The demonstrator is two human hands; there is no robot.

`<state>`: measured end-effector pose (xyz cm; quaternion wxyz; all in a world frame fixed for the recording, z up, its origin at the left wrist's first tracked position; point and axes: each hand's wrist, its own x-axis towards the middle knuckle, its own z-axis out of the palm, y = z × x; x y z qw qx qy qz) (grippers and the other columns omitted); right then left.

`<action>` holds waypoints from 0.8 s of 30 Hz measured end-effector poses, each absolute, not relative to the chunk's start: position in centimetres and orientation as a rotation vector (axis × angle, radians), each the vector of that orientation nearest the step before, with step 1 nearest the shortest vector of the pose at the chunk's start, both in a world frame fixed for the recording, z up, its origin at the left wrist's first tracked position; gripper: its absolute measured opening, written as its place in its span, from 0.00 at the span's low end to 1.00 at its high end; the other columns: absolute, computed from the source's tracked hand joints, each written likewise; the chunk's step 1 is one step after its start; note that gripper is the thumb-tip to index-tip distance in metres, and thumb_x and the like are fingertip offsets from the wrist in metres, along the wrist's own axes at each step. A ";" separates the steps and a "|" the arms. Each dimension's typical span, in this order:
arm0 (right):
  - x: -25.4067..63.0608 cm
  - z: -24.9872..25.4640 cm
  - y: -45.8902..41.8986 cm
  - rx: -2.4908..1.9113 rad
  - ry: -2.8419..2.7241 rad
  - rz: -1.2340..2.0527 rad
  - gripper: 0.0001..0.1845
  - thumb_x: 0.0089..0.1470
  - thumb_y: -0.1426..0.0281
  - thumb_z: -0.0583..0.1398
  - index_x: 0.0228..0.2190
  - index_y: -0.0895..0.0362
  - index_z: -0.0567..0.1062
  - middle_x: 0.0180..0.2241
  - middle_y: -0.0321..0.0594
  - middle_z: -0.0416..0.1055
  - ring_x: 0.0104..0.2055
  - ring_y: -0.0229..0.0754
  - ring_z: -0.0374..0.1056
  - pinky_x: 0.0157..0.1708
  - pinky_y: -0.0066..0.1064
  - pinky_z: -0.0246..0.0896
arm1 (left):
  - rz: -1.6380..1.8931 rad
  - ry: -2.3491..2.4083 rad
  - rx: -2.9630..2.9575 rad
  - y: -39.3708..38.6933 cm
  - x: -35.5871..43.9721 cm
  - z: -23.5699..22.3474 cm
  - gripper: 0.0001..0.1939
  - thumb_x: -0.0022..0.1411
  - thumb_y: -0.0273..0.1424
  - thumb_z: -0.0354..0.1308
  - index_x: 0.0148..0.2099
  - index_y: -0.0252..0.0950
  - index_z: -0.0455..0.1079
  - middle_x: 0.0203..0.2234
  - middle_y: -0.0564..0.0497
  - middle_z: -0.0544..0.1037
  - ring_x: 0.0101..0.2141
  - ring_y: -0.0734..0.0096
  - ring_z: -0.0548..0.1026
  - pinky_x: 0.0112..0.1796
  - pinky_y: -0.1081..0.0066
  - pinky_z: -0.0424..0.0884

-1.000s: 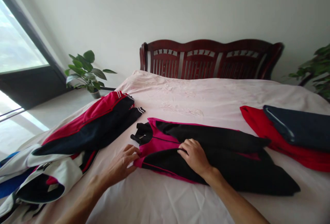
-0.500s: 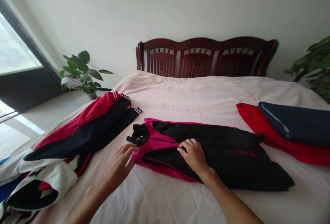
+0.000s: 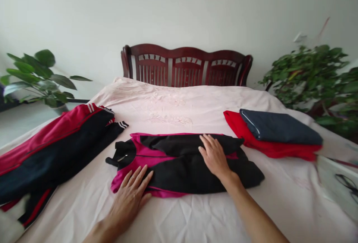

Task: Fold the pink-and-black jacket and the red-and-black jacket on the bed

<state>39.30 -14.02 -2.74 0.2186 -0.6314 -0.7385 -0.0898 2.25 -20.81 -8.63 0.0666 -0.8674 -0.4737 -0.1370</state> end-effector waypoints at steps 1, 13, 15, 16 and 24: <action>41.0 -3.3 -13.7 -1.873 -2.037 -0.289 0.29 0.65 0.59 0.47 0.62 0.57 0.63 0.65 0.48 0.58 0.68 0.53 0.49 0.66 0.51 0.41 | -0.414 -1.451 -2.606 -20.9 2.4 -8.4 0.30 0.66 0.47 0.53 0.68 0.50 0.56 0.66 0.47 0.62 0.62 0.52 0.64 0.59 0.49 0.63; 45.0 -5.6 -13.1 -2.176 -2.149 -0.327 0.30 0.65 0.58 0.45 0.62 0.57 0.64 0.65 0.49 0.59 0.67 0.52 0.52 0.66 0.49 0.39 | -0.711 -1.504 -2.625 -13.9 16.1 -3.0 0.26 0.69 0.42 0.47 0.66 0.37 0.61 0.66 0.42 0.62 0.66 0.52 0.56 0.63 0.49 0.55; 45.9 -5.0 -13.0 -2.129 -2.141 -0.372 0.30 0.65 0.57 0.45 0.62 0.55 0.64 0.66 0.47 0.58 0.68 0.51 0.50 0.66 0.49 0.38 | -0.608 -1.621 -2.590 -12.0 16.8 -4.5 0.28 0.68 0.43 0.50 0.66 0.39 0.61 0.65 0.41 0.63 0.66 0.47 0.57 0.62 0.46 0.56; 46.5 -4.9 -12.8 -2.121 -2.118 -0.387 0.30 0.65 0.57 0.44 0.62 0.55 0.64 0.66 0.46 0.56 0.69 0.50 0.48 0.67 0.48 0.38 | -0.561 -1.676 -2.566 -11.4 16.8 -5.3 0.28 0.67 0.42 0.51 0.66 0.41 0.61 0.65 0.41 0.64 0.65 0.46 0.57 0.61 0.45 0.56; 50.9 -5.9 -10.9 -2.063 -1.825 -0.081 0.26 0.63 0.61 0.46 0.57 0.52 0.70 0.63 0.40 0.63 0.67 0.46 0.54 0.64 0.44 0.49 | -0.511 -1.794 -2.520 -10.7 15.7 -7.8 0.28 0.66 0.38 0.51 0.68 0.45 0.58 0.66 0.42 0.60 0.66 0.44 0.54 0.61 0.43 0.54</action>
